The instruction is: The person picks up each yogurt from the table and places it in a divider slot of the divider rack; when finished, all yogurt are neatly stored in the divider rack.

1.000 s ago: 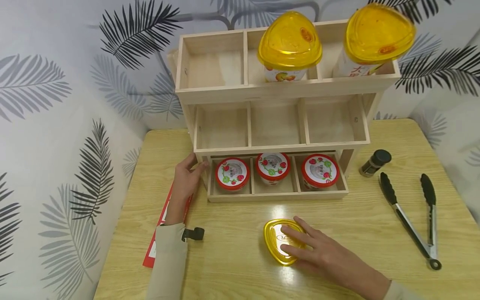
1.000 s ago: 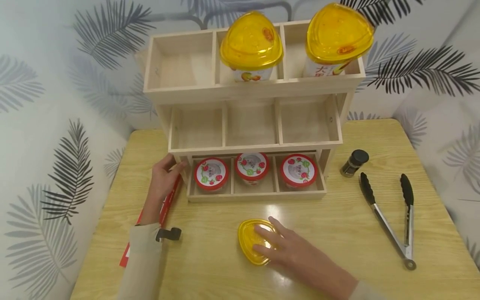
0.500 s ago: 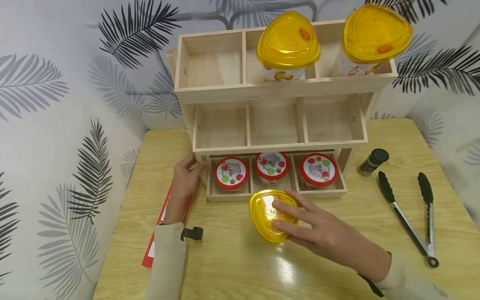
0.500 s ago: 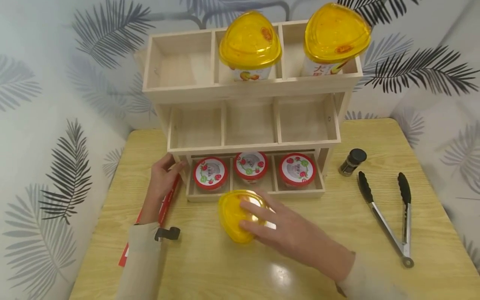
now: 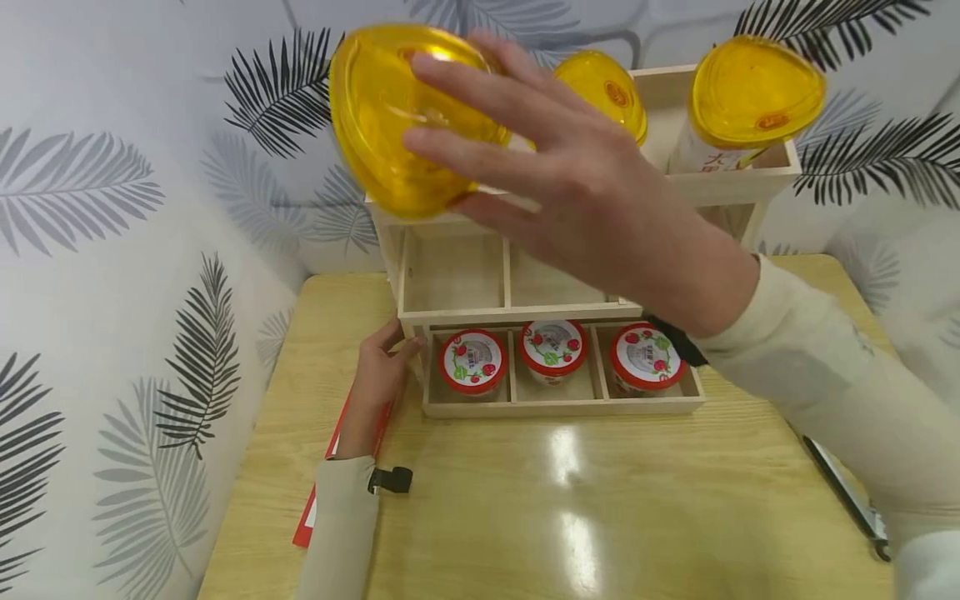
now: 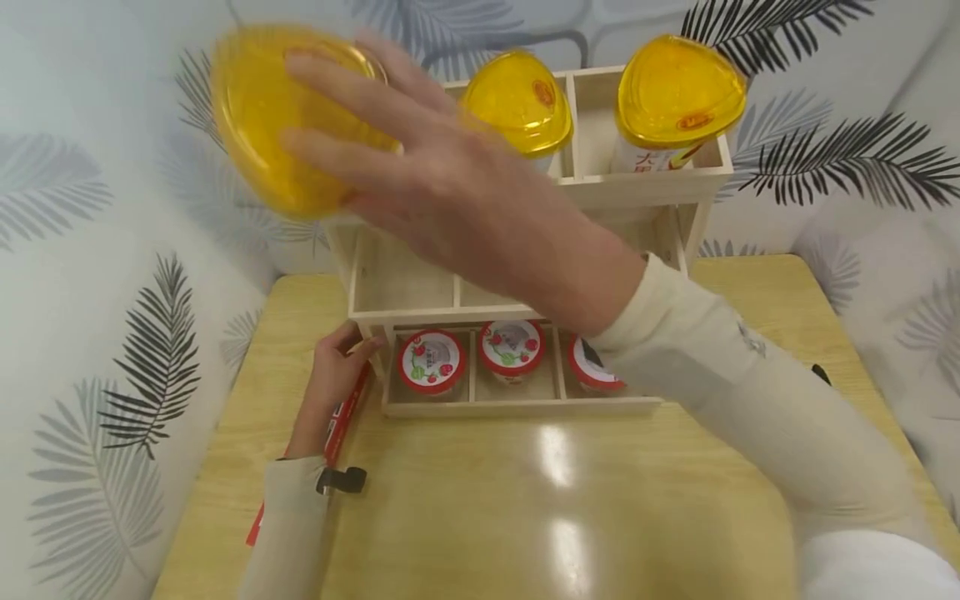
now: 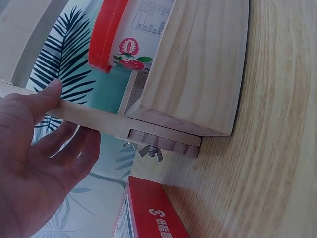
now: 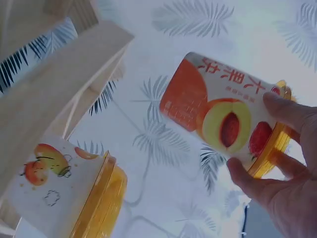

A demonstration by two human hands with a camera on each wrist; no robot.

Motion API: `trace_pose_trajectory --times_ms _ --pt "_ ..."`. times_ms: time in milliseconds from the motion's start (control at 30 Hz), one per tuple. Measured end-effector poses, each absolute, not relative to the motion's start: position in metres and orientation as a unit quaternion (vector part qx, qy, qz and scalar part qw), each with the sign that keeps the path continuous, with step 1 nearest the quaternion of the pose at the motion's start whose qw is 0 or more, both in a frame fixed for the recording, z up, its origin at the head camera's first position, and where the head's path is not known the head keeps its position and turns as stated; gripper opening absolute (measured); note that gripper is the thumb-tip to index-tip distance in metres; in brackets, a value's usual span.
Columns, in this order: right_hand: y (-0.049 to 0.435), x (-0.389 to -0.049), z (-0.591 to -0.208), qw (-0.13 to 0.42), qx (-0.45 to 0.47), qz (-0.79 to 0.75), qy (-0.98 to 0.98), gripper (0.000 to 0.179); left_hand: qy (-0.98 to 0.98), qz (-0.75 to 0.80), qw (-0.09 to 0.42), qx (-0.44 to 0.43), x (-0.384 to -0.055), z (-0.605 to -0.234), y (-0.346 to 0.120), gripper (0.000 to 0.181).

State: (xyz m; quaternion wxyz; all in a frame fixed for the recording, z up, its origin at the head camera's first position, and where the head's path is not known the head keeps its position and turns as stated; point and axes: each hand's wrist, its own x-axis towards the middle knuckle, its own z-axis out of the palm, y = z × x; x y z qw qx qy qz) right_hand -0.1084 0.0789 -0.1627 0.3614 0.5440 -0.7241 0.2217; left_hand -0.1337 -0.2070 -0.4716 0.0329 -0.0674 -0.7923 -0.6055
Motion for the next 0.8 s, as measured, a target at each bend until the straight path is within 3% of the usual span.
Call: trace_pose_trajectory --times_ms 100,233,467,600,800 --pt "0.066 -0.13 -0.154 0.344 0.491 0.21 -0.772 0.043 -0.793 -0.604 0.033 -0.065 -0.132 -0.472 -0.206 0.059" --pt "0.047 -0.146 -0.151 0.282 0.419 0.199 -0.84 0.045 -0.791 -0.609 0.033 -0.059 -0.131 -0.471 -0.205 0.058" --pt "0.033 -0.156 -0.161 0.183 0.346 0.186 -0.901 0.05 -0.78 -0.624 0.018 -0.044 -0.13 -0.471 -0.204 0.059" --pt "0.032 -0.158 -0.169 0.169 0.342 0.177 -0.907 0.05 -0.779 -0.625 0.021 -0.039 -0.129 -0.47 -0.204 0.059" --pt "0.032 -0.156 -0.181 0.193 0.344 0.14 -0.908 0.05 -0.777 -0.627 0.026 -0.045 -0.13 -0.47 -0.204 0.059"
